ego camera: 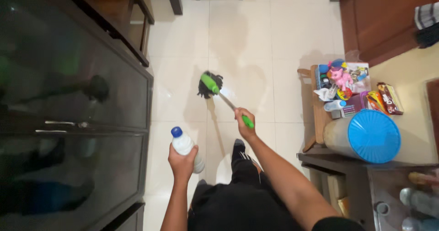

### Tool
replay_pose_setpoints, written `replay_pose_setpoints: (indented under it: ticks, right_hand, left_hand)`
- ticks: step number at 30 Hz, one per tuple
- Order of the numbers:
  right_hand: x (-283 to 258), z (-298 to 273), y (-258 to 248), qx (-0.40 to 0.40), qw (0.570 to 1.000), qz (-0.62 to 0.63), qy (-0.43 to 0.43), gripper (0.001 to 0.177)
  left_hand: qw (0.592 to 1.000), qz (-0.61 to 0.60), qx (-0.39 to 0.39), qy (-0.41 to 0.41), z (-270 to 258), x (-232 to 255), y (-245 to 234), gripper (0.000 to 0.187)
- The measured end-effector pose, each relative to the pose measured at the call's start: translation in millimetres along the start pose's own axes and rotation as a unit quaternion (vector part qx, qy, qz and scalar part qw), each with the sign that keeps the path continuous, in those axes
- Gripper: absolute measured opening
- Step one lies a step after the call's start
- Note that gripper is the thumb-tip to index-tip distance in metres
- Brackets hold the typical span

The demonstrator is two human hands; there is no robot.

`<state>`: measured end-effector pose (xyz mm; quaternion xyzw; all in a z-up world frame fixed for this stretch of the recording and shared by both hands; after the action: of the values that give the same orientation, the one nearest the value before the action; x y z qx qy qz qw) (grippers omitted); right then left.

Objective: The person mops a tiled floor using a mop while holding a bottle of cleaning solution by hand. They push and pull the mop across the floor, cleaning around wooden chairs, under a dining table, and near a dark glass cabinet.

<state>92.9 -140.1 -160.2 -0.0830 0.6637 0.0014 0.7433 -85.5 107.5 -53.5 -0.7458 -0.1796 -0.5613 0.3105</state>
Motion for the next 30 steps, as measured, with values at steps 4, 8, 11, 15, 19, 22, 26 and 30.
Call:
replay_pose_setpoints:
  ticks: [4,8,11,15,19,22,26,30]
  right_hand:
    - [-41.6,-59.1,37.8,0.003,1.000,0.009,-0.009,0.033]
    - [-110.4,-141.2,76.1,-0.082,0.991,-0.058,-0.087,0.025]
    - [-148.2,-190.7,101.5,-0.158,0.970,-0.052,-0.176,0.030]
    - [-178.1,-248.4,112.6,-0.176,0.959,-0.066,-0.211,0.034]
    - [-182.7,-285.4,115.2,-0.177,0.950,-0.063,-0.251,0.035]
    - [-168.5,-301.9,117.7,-0.244,0.934,-0.062,-0.254,0.038]
    - [-152.0,-317.2,124.0,-0.310,0.895,-0.059,-0.315,0.031]
    - [-101.6,-300.1,113.6,-0.385,0.869,-0.115,-0.287,0.023]
  left_hand:
    - [1.000,-0.005,-0.009,0.025,-16.9,-19.3,-47.6,0.051]
    - [0.999,0.016,-0.007,0.027,-28.0,-38.6,-100.1,0.052]
    - [0.999,0.030,-0.007,0.017,-45.8,-56.8,-133.1,0.052]
    - [0.999,0.031,-0.016,0.021,-61.0,-67.8,-159.6,0.052]
    - [0.999,0.037,-0.020,0.022,-66.1,-70.0,-167.4,0.054]
    - [0.999,0.031,-0.030,0.016,-71.1,-67.1,-161.0,0.052]
    - [0.998,0.050,-0.043,0.011,-67.8,-59.4,-150.2,0.050]
    - [0.997,0.055,-0.046,0.017,-64.0,-49.3,-133.5,0.050]
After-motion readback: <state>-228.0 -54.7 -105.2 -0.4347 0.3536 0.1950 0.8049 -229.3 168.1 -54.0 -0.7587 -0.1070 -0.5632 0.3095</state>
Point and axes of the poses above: each hand's wrist, its own z-axis towards the middle knuckle, its own y-axis out of the palm, x = y × z, the point moved 6 cm from there along z, towards the middle knuckle, and after that the axes turned 2 degrees about y, right-handed, at the moved point
